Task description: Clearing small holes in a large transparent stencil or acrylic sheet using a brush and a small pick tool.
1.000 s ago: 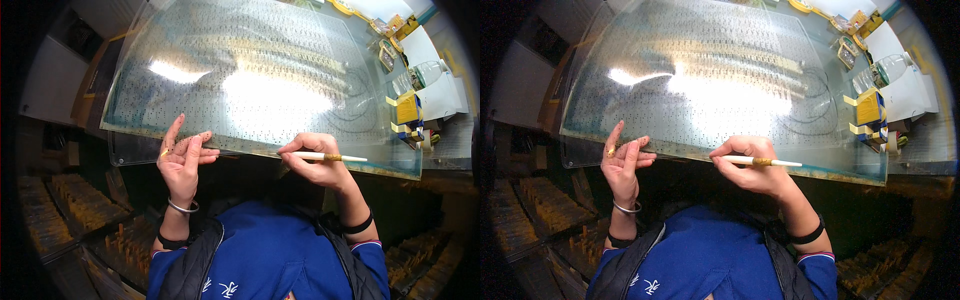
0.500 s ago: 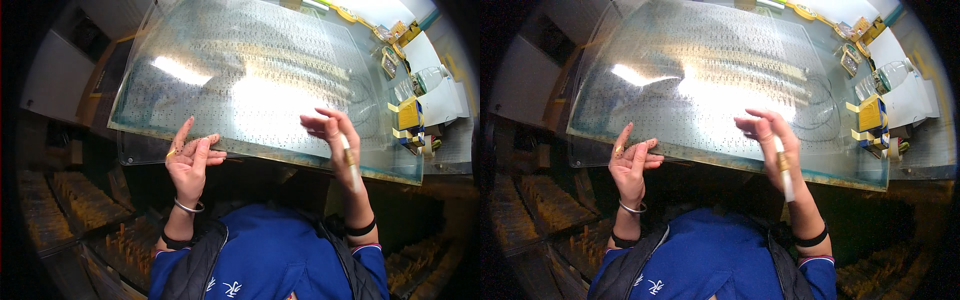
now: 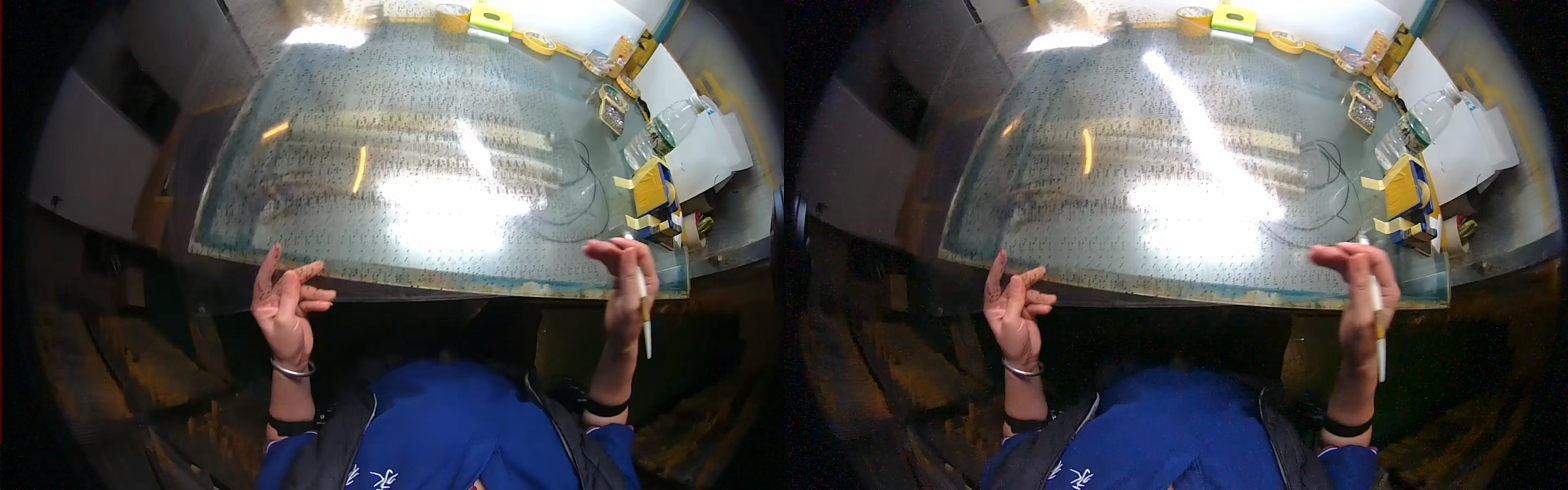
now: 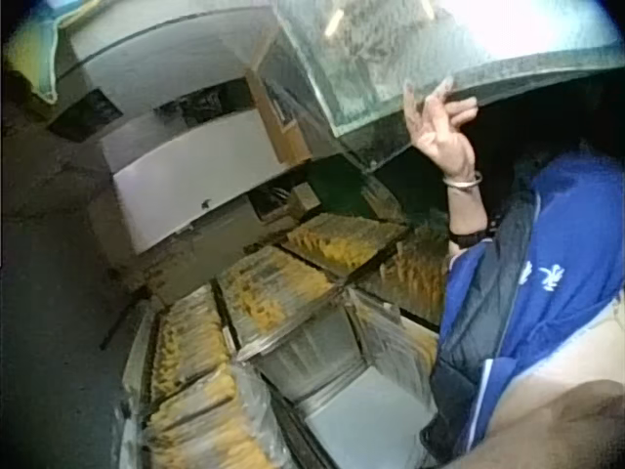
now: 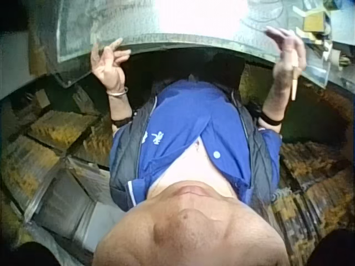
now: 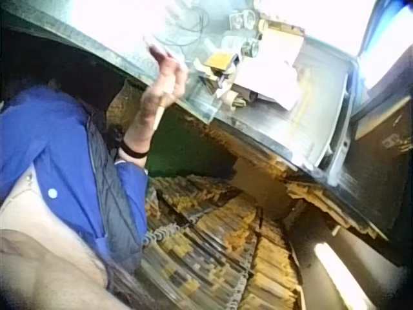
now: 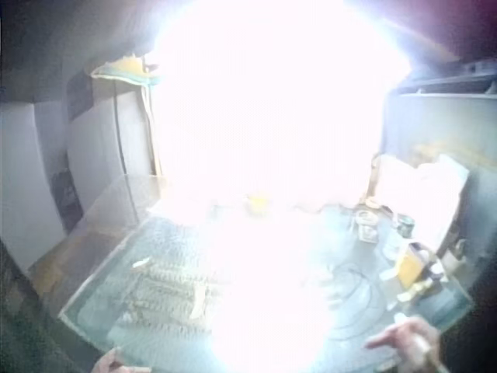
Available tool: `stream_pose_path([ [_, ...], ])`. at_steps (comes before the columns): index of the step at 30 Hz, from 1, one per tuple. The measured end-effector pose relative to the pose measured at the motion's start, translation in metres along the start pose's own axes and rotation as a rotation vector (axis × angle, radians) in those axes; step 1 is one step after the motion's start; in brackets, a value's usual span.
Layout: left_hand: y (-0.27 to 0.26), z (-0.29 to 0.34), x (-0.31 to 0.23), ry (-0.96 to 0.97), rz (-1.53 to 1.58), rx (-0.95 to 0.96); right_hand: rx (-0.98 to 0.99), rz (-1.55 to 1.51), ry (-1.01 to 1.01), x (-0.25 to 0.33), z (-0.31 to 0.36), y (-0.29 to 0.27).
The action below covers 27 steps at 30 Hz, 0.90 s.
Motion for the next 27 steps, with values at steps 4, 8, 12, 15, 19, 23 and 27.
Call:
stream_pose_path([
  [4,-0.009,0.001,-0.011,0.038,0.020,0.011,-0.185,0.047,0.047,-0.013,0.008,-0.046],
  [8,-0.020,0.000,-0.007,0.017,0.112,-0.013,-0.240,0.078,0.097,-0.026,0.022,-0.061],
  [12,-0.020,-0.001,-0.008,0.008,0.178,-0.022,-0.233,0.057,0.134,-0.031,0.020,-0.062],
  [15,-0.015,-0.001,-0.014,0.023,0.152,0.023,-0.187,-0.034,0.229,-0.033,0.016,-0.054],
  [19,-0.014,-0.001,-0.014,0.012,0.242,0.049,-0.113,-0.206,0.351,-0.037,0.014,-0.048],
  [23,-0.013,0.001,-0.018,0.002,0.289,0.065,-0.072,-0.263,0.444,-0.031,0.015,-0.054],
  [27,0.013,0.000,-0.025,-0.039,0.249,0.116,-0.092,-0.288,0.400,-0.020,0.025,-0.067],
])
Point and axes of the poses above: each hand's wrist, its own z-axis away from the middle knuckle, its own y-axis out of the palm, x = y × z, the point moved 4 cm from there along -z, towards the middle knuckle
